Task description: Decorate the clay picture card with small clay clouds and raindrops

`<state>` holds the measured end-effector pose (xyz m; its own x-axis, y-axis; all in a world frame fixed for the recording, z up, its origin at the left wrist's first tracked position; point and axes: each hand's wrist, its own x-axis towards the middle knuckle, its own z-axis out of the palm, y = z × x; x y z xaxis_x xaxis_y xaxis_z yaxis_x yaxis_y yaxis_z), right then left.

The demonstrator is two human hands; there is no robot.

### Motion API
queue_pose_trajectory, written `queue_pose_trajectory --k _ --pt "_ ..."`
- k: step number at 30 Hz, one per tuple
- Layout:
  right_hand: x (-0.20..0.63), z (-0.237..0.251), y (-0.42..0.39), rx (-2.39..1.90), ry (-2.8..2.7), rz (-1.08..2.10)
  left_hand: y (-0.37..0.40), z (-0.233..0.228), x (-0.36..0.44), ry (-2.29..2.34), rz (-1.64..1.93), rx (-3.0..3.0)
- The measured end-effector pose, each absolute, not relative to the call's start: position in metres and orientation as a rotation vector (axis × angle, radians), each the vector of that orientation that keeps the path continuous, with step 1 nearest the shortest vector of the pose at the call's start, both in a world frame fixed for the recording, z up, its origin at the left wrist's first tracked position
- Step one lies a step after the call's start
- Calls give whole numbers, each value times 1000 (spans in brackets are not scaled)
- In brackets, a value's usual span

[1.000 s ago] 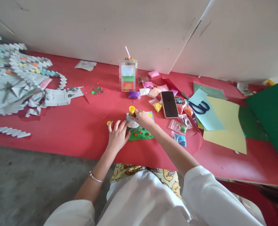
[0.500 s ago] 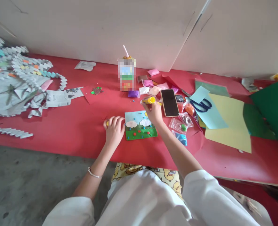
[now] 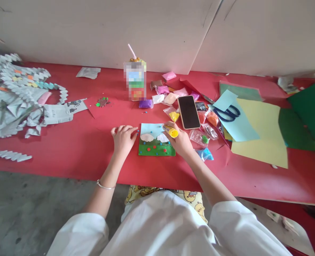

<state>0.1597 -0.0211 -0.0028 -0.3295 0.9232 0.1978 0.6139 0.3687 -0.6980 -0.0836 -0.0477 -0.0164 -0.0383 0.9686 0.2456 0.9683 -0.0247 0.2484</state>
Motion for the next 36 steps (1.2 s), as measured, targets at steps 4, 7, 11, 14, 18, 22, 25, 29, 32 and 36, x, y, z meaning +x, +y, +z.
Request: queue_pose_trajectory --k 4,7,11,14,18,22,25,29,32,36 --pt "163 -3 -22 -1272 -1988 737 -41 -15 -79 2197 528 2193" --pt "165 -8 -23 -1263 -1907 751 -37 -13 -77 2203 522 2196" --pt "167 -17 -23 -1279 -1810 775 -33 -7 -73 2161 555 2155" --pt "169 -23 -20 -1291 -1792 772 -27 -1 -70 2025 570 2149" --pt "171 -25 -17 -1303 -1784 771 -13 8 -70 1841 411 2320" --pt "171 -21 -17 -1314 -1800 783 1 15 -72 1701 197 2516" --pt "171 -18 -17 -1285 -1801 785 8 19 -71 1630 134 2624" --pt "172 -17 -17 -1267 -1797 787 12 19 -64 1576 81 2677" --pt "172 -18 -17 -1279 -1805 799 12 18 -60 1570 84 2650" --pt "172 -18 -17 -1274 -1813 801 8 15 -63 1640 173 2590"
